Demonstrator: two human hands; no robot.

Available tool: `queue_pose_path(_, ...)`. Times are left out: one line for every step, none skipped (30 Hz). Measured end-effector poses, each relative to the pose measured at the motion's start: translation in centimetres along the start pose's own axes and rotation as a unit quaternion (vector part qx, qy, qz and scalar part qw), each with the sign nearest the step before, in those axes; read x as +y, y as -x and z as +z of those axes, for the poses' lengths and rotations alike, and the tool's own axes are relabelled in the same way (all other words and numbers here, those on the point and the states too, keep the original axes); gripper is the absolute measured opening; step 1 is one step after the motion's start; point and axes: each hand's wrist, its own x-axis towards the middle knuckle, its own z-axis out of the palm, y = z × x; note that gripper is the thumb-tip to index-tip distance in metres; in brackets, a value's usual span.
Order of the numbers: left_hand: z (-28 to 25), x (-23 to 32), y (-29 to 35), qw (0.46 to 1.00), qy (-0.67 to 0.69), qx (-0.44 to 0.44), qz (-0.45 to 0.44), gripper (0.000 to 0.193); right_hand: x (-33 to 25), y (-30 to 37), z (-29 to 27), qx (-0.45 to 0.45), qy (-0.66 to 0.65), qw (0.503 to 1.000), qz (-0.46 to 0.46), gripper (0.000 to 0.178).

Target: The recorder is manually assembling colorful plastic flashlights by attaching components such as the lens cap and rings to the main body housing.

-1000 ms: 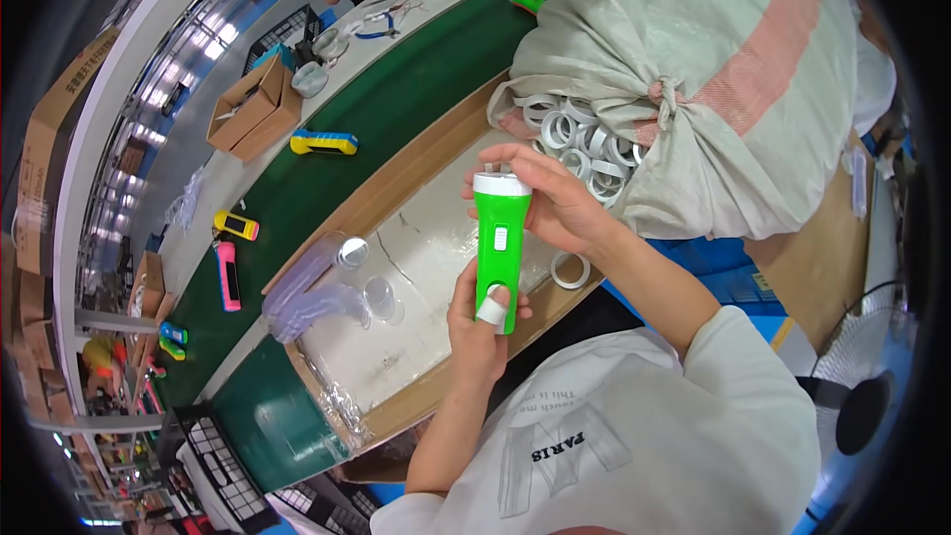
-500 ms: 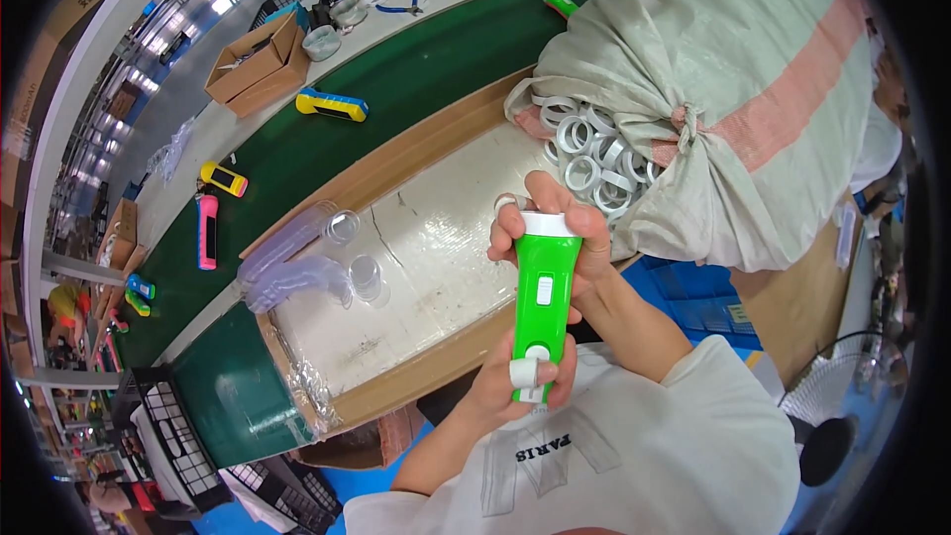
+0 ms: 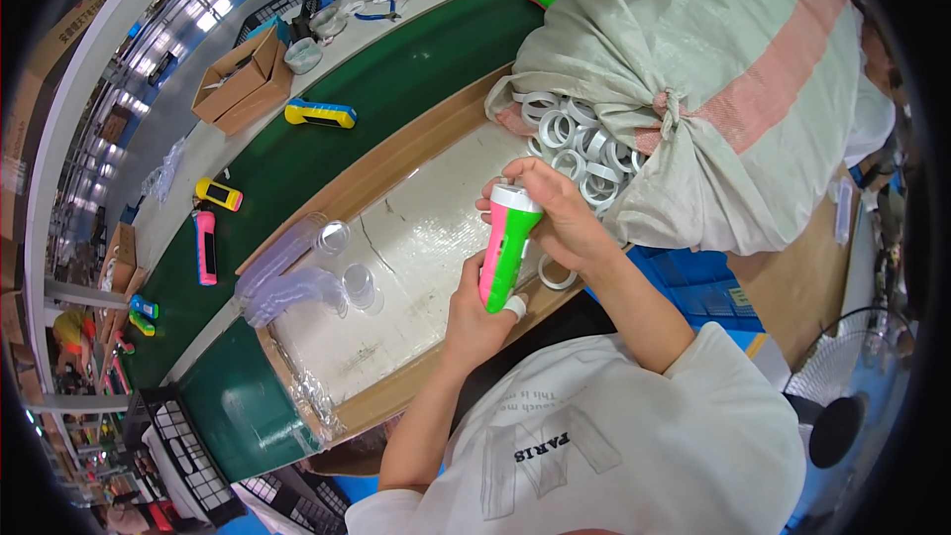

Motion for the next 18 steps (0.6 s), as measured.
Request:
queue_pose_path(-0.2, 0.3, -0.2, 0.983, 0.142, -0.050, -0.110, 0.050, -0.2, 0.0, -0.5, 0.008, -0.047, 0.998, 0.031, 0.031)
queue_pose_path(-0.5, -0.1, -0.2, 0.959, 0.250, -0.064, -0.118, 0.045, -0.4, 0.1, -0.7, 0.015, -0.096, 0.993, 0.063, 0.035)
queue_pose_path(-0.9, -0.2, -0.4, 0.959, 0.249, -0.066, -0.120, 0.045, 0.1, -0.1, -1.7, 0.038, -0.059, 0.996, 0.061, 0.034)
queue_pose_path(-1.5, -0.3, -0.7, 0.927, 0.332, -0.097, -0.143, 0.044, 0.1, 0.1, -2.2, 0.040, -0.061, 0.995, 0.061, 0.034)
queue_pose_path(-2.2, -0.5, -1.0, 0.887, 0.412, -0.127, -0.166, 0.044, 0.2, 0.3, -2.6, 0.069, 0.067, 0.994, 0.053, 0.031)
queue_pose_path(-2.9, -0.9, -1.6, 0.886, 0.417, -0.136, -0.151, 0.043, 0.3, 0.6, -3.1, 0.097, 0.193, 0.975, 0.043, 0.028)
queue_pose_path(-3.7, -0.9, -2.2, 0.893, 0.407, -0.108, -0.159, 0.042, 0.3, 1.1, -4.0, 0.062, 0.336, 0.940, 0.020, 0.024)
queue_pose_path(-4.4, -0.3, -3.1, 0.899, 0.397, -0.079, -0.166, 0.041, -0.2, 2.0, -4.3, 0.001, 0.516, 0.855, -0.062, 0.026)
queue_pose_path(-5.4, 0.1, -4.2, 0.919, 0.358, -0.049, -0.161, 0.039, -0.7, 2.8, -4.0, -0.066, 0.668, 0.727, -0.142, 0.029)
queue_pose_path(-6.2, 0.2, -6.0, 0.947, 0.285, -0.019, -0.147, 0.042, -1.1, 3.4, -3.4, -0.120, 0.716, 0.669, -0.159, 0.037)
queue_pose_path(-7.1, 0.4, -8.2, 0.969, 0.210, 0.009, -0.126, 0.046, -0.7, 4.0, -3.7, -0.163, 0.771, 0.602, -0.130, 0.040)
queue_pose_path(-8.6, 0.2, -11.0, 0.983, 0.151, 0.019, -0.099, 0.052, -0.3, 4.3, -3.9, -0.203, 0.820, 0.526, -0.102, 0.043)
queue_pose_path(-9.9, 0.3, -13.1, 0.993, 0.091, 0.033, -0.071, 0.058, -0.2, 4.2, -3.1, -0.233, 0.835, 0.496, -0.058, 0.044)
queue_pose_path(-9.9, 1.3, -14.5, 0.994, 0.066, 0.082, -0.008, 0.059, -0.2, 4.4, -3.0, -0.233, 0.845, 0.477, -0.059, 0.042)
queue_pose_path(-9.7, 2.3, -15.4, 0.989, 0.041, 0.129, 0.057, 0.061, -0.1, 4.4, -3.0, -0.231, 0.856, 0.458, -0.060, 0.040)
queue_pose_path(-10.5, 1.8, -16.0, 0.983, -0.025, 0.159, 0.090, 0.058, 0.2, 4.2, -3.1, -0.232, 0.855, 0.457, -0.080, 0.030)
queue_pose_path(-10.7, 1.7, -16.4, 0.957, -0.198, 0.163, 0.135, 0.056, 0.2, 4.4, -3.7, -0.220, 0.843, 0.487, -0.056, 0.027)
queue_pose_path(-11.2, 1.0, -16.4, 0.899, -0.359, 0.162, 0.191, 0.054, 0.1, 4.5, -4.2, -0.197, 0.833, 0.517, -0.032, 0.024)
